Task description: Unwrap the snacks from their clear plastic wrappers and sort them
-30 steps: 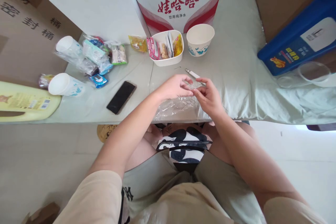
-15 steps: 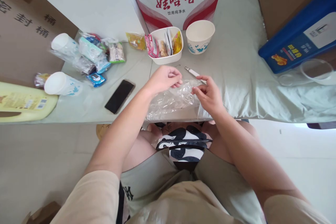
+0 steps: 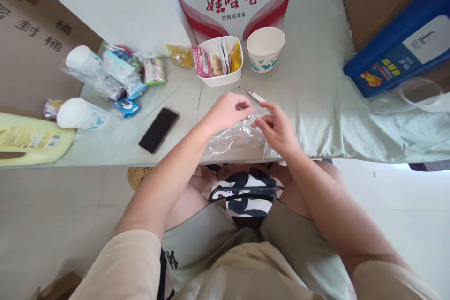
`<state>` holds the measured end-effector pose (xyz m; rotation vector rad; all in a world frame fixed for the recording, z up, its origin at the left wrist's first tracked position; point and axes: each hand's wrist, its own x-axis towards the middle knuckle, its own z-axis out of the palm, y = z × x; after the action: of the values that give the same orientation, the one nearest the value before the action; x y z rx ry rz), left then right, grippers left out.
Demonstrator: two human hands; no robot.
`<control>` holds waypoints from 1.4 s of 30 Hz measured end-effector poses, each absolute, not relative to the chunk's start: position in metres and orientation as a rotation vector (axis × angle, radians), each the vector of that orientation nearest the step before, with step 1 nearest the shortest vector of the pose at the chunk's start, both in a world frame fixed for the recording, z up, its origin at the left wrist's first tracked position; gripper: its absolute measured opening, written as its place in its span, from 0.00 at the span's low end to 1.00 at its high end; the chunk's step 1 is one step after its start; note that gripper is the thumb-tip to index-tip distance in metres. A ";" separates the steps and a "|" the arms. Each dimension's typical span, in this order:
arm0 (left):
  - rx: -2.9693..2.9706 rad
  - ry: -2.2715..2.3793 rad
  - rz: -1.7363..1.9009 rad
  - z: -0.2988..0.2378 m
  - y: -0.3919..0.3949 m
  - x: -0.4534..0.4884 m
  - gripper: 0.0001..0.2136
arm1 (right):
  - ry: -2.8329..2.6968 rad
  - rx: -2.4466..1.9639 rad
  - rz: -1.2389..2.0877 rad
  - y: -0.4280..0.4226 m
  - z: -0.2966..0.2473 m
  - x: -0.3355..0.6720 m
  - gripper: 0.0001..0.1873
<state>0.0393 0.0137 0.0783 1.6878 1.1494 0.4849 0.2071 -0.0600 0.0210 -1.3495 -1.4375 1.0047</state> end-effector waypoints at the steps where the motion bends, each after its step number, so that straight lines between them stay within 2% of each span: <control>1: 1.603 1.161 0.508 0.079 0.016 0.039 0.05 | -1.433 -1.355 0.999 -0.060 0.021 0.207 0.21; 5: 1.466 1.216 0.607 0.087 0.016 0.037 0.09 | -1.395 -1.390 0.989 -0.059 0.020 0.207 0.21; 9: 1.703 1.198 0.449 0.093 0.005 0.031 0.19 | -1.373 -1.422 0.954 -0.058 0.020 0.208 0.20; 14: 1.684 1.324 0.261 0.092 0.000 0.016 0.03 | -1.372 -1.440 0.928 -0.061 0.022 0.208 0.19; 17: 1.691 1.374 0.381 0.090 -0.003 0.015 0.05 | -1.391 -1.440 0.927 -0.062 0.023 0.207 0.19; 20: 1.811 1.355 0.430 0.087 -0.006 0.025 0.12 | -1.415 -1.437 0.920 -0.061 0.023 0.206 0.19; 25: 1.901 1.369 0.201 0.091 0.001 0.030 0.05 | -1.390 -1.453 0.924 -0.061 0.022 0.207 0.19; 29: 1.657 1.288 0.214 0.101 0.008 0.013 0.07 | -1.351 -1.471 0.915 -0.061 0.021 0.211 0.18; 33: 1.658 1.228 0.020 0.108 -0.001 -0.007 0.16 | -1.309 -1.495 0.898 -0.060 0.022 0.214 0.17; 35: 1.665 1.261 -0.072 0.109 -0.008 -0.019 0.12 | -1.294 -1.505 0.893 -0.060 0.022 0.215 0.18; 38: 1.601 1.349 0.012 0.105 -0.014 -0.038 0.06 | -1.278 -1.525 0.890 -0.062 0.020 0.216 0.18; 42: 1.535 1.400 0.154 0.098 -0.020 -0.056 0.10 | -1.254 -1.558 0.888 -0.064 0.018 0.216 0.19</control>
<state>-0.0564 -0.0197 0.0976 1.5352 1.3999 0.1538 0.2160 -0.0638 0.0185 -1.5582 -1.2537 0.8876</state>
